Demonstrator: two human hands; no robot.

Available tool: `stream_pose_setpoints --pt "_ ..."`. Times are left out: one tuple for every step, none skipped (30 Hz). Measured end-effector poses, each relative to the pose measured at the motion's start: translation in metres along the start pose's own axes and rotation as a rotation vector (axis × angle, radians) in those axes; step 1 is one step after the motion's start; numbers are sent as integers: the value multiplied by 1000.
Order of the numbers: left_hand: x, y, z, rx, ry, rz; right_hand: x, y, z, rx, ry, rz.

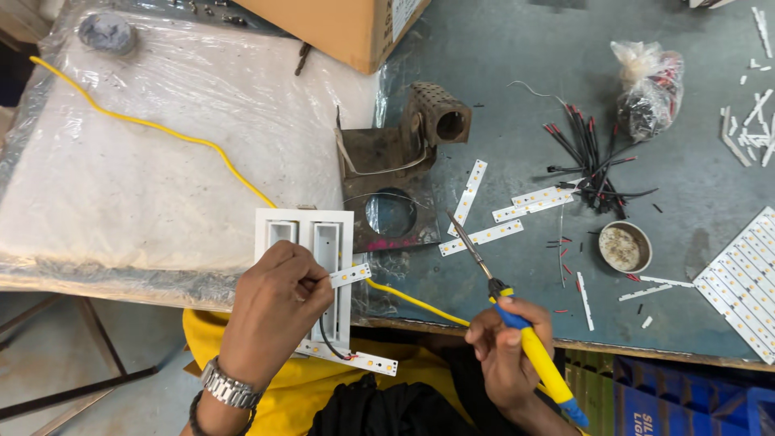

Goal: The person solders wires to LED strips inside a white fixture using a soldering iron and solder. They then attach a power cord to the fixture and trim excess wire with pliers.

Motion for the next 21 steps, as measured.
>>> stream_pose_setpoints --pt "0 0 0 3 3 -3 0 0 2 -17 -7 2" --pt "0 0 1 8 6 -4 -1 0 4 -34 -14 5" --pt "0 -1 1 9 3 -7 -2 -1 6 -32 -22 1" --pt "0 -1 1 10 0 -9 -3 -2 8 -30 -30 -2" --pt "0 -1 1 13 -4 -11 -4 -2 10 -30 -39 -6" --pt "0 -1 0 12 -2 -8 -4 -3 11 -27 -43 -22" --pt "0 -1 0 11 0 -6 -5 -4 12 -24 -47 -38" --pt "-1 -1 0 10 2 -3 -5 -5 13 -21 -51 -53" --pt "-1 -2 0 10 5 0 -6 -5 13 -22 -54 -61" --pt "-1 -2 0 8 9 4 -6 -6 14 -22 -58 -69" --pt "-1 -2 0 7 13 7 -6 -6 14 -21 -62 -76" --pt "-1 -2 1 10 10 10 -6 -7 15 -23 -68 -76" --pt "-1 -2 1 13 7 12 -7 -7 15 -24 -74 -76" --pt "-2 -2 1 16 3 15 -7 -7 16 -25 -80 -76" --pt "-2 -1 1 18 4 14 -7 -7 16 -25 -82 -82" --pt "-1 -1 1 19 4 14 -7 -7 17 -25 -83 -88" --pt "-1 -1 1 21 5 14 -7 -7 18 -25 -84 -93" --pt "-1 -1 1 17 5 15 -7 -7 18 -25 -87 -100" --pt "-1 -1 1 14 5 16 -7 -7 19 -25 -90 -106" --pt "-1 -1 1 11 5 17 -7 -7 19 -25 -92 -113" --pt "-1 -1 1 11 4 15 -6 -7 19 -26 -94 -113"
Point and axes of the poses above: each hand's wrist, its own z-axis towards the middle knuckle, its own x-axis out of the back of the hand, y = z × x, the point moved 2 cm from there along z, towards the middle knuckle, and after that the axes turned 3 degrees about x, right-handed, at the moved point
